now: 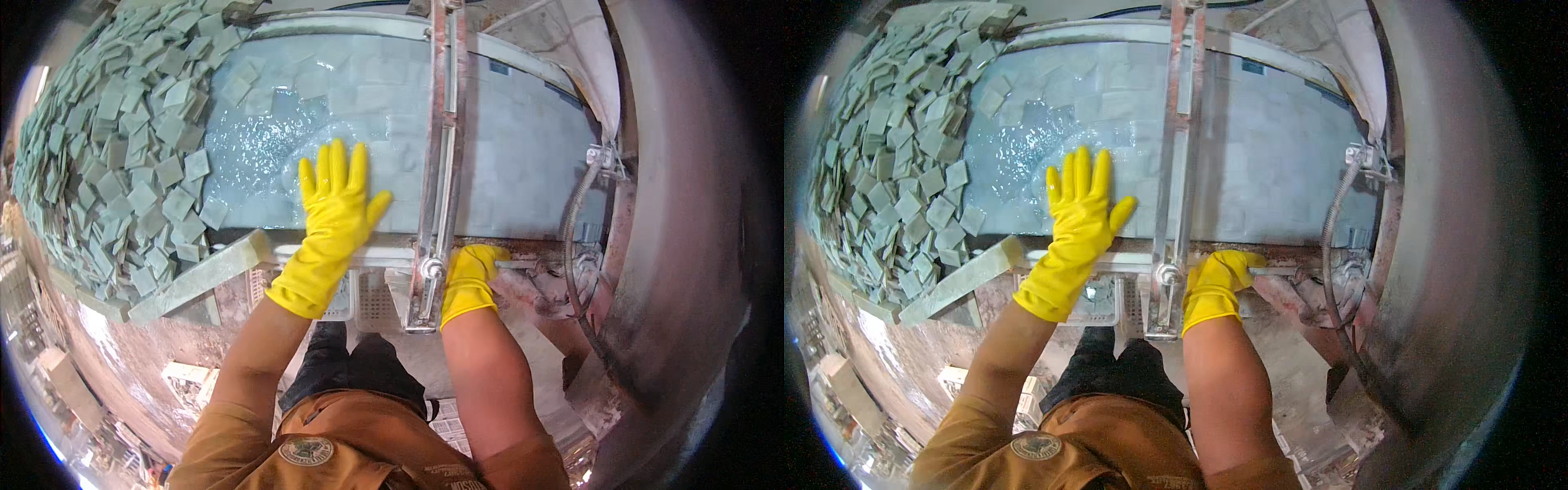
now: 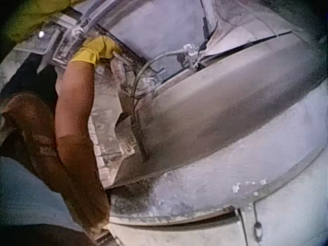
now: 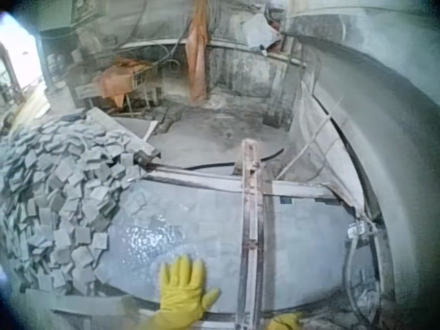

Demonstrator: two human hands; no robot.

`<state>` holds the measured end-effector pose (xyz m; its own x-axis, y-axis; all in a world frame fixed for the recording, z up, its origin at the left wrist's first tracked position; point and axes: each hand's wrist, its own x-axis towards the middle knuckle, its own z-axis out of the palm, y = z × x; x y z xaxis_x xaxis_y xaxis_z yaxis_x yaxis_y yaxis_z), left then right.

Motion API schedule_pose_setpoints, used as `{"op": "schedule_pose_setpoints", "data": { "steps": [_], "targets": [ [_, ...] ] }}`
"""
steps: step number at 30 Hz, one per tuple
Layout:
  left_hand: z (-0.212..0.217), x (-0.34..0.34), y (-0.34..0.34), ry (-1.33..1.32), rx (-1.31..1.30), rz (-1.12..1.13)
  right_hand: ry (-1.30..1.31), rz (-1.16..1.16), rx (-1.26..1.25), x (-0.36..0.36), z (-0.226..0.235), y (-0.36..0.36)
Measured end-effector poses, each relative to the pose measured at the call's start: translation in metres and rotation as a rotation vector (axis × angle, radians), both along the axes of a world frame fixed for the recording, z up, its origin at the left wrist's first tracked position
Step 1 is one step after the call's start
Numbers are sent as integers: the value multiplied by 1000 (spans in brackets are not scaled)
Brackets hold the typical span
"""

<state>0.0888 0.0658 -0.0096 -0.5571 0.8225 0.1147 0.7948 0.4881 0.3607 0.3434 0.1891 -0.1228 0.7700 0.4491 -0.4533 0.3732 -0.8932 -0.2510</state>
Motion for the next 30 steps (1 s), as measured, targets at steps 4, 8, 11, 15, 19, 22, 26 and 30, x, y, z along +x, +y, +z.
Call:
{"op": "schedule_pose_setpoints", "data": {
  "steps": [4,8,11,15,19,22,26,30],
  "targets": [
    [13,16,-5,-74,-4,-70,-2,46,20,7,-21,7],
    [22,3,-40,-163,62,-139,63,-210,145,0,-19,8],
    [55,-62,-90,-76,44,-62,53,-276,205,-1,-4,15],
    [75,-186,-153,328,-28,90,66,-263,176,-7,-5,16],
    [56,-293,-114,519,-103,182,59,-199,97,2,-14,14],
    [25,-282,-87,585,-170,279,13,-26,-72,1,-21,16],
    [11,-211,-92,398,-175,132,-266,380,-458,17,-24,23],
    [19,-189,-120,217,8,24,-472,943,-843,13,-37,20]
  ]
}}
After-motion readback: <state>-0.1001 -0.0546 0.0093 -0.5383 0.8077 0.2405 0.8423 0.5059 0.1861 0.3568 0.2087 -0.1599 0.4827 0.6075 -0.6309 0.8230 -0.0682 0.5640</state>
